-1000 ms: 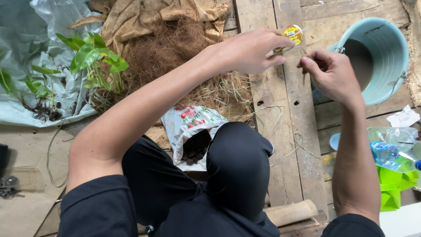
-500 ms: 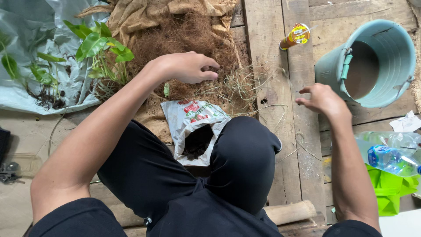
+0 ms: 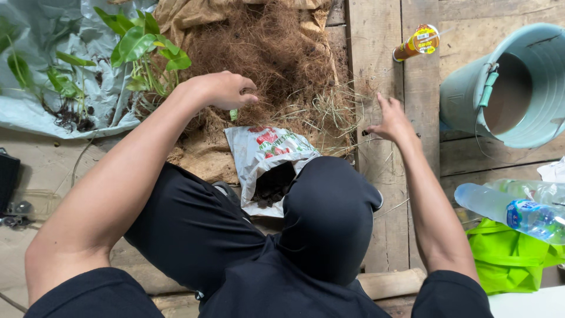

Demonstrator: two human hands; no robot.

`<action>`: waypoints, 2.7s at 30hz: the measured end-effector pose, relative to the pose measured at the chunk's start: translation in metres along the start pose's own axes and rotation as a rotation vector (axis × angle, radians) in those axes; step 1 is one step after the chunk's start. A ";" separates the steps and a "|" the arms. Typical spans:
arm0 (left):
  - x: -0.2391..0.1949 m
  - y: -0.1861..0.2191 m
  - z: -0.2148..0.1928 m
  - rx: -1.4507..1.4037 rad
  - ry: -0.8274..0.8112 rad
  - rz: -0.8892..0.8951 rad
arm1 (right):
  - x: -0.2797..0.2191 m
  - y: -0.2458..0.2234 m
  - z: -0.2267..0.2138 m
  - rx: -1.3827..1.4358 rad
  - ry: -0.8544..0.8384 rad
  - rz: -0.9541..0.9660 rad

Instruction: The person sits on the floor and wraps a string around the root ball of a potted plant to secure the soil. They pull the string tight and tie it off, then place the plant down.

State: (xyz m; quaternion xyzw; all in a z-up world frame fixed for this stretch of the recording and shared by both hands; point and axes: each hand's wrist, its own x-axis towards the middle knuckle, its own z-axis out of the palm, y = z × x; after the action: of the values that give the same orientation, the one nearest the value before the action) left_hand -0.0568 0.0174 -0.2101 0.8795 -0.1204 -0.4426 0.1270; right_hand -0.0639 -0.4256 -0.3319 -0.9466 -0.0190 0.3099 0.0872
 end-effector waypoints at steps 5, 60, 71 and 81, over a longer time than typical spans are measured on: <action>0.020 0.025 0.008 0.016 -0.120 0.022 | 0.019 0.034 0.091 0.210 0.104 0.076; 0.204 0.128 0.139 -0.640 0.549 0.408 | -0.136 0.110 0.054 1.118 0.231 0.283; 0.213 0.132 0.151 -0.534 0.570 0.436 | -0.124 0.099 0.077 0.172 0.429 0.229; 0.206 0.148 0.094 -0.936 0.538 0.329 | -0.013 -0.045 0.031 1.245 0.425 -0.109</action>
State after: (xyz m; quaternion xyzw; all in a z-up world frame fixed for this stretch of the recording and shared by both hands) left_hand -0.0279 -0.1991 -0.3695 0.7809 -0.0104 -0.1832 0.5971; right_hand -0.0916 -0.3775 -0.3408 -0.7575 0.1336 0.0644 0.6358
